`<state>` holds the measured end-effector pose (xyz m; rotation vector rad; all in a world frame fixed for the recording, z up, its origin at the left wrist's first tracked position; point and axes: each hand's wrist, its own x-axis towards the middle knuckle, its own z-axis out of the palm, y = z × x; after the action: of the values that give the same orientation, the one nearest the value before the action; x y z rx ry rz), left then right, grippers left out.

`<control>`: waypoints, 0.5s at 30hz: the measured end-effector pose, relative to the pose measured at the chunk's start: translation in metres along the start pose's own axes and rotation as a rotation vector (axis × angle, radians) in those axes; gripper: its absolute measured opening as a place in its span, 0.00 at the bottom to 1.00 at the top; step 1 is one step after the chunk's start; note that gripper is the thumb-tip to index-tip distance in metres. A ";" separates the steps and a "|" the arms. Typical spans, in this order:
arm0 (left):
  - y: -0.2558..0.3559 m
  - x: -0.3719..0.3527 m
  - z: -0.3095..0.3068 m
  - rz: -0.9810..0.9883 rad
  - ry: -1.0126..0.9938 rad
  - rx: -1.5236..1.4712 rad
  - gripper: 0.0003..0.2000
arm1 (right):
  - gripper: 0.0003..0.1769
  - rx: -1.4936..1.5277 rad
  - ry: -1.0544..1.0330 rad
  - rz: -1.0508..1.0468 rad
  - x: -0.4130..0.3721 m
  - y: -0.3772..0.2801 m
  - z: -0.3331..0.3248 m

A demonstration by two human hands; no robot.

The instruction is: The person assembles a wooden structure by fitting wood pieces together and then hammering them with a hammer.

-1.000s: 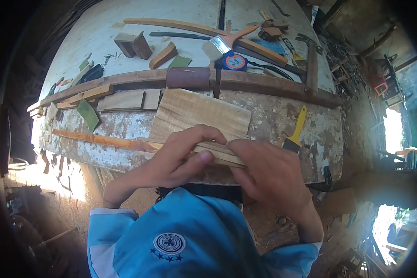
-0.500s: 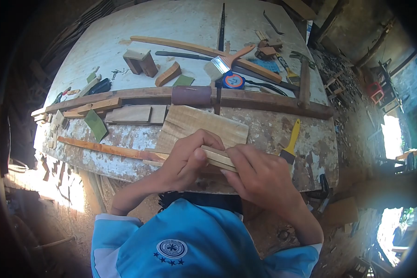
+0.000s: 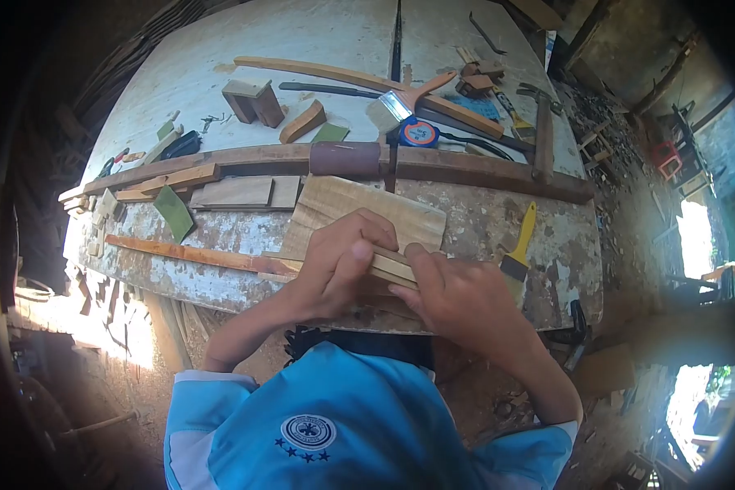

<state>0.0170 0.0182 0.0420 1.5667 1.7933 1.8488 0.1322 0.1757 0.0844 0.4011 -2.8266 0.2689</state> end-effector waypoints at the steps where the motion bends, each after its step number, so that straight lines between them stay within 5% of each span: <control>1: -0.001 0.001 -0.003 0.057 -0.048 -0.017 0.09 | 0.23 0.012 -0.006 -0.009 -0.001 0.001 -0.002; 6: -0.014 -0.004 -0.005 0.104 -0.199 -0.045 0.19 | 0.23 0.138 -0.080 0.016 -0.004 0.005 -0.005; 12: -0.001 0.003 -0.008 -0.488 -0.078 -0.232 0.17 | 0.27 0.784 -0.244 0.392 0.005 0.039 -0.020; 14: -0.007 0.004 -0.013 -0.555 -0.048 -0.329 0.16 | 0.28 1.005 -0.216 0.651 0.005 0.055 -0.027; 15: -0.010 0.005 -0.015 -0.589 -0.028 -0.373 0.16 | 0.29 0.969 -0.157 0.575 0.004 0.062 -0.026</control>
<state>-0.0013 0.0150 0.0401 0.8152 1.5488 1.7141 0.1168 0.2390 0.1011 -0.2572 -2.6807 1.7913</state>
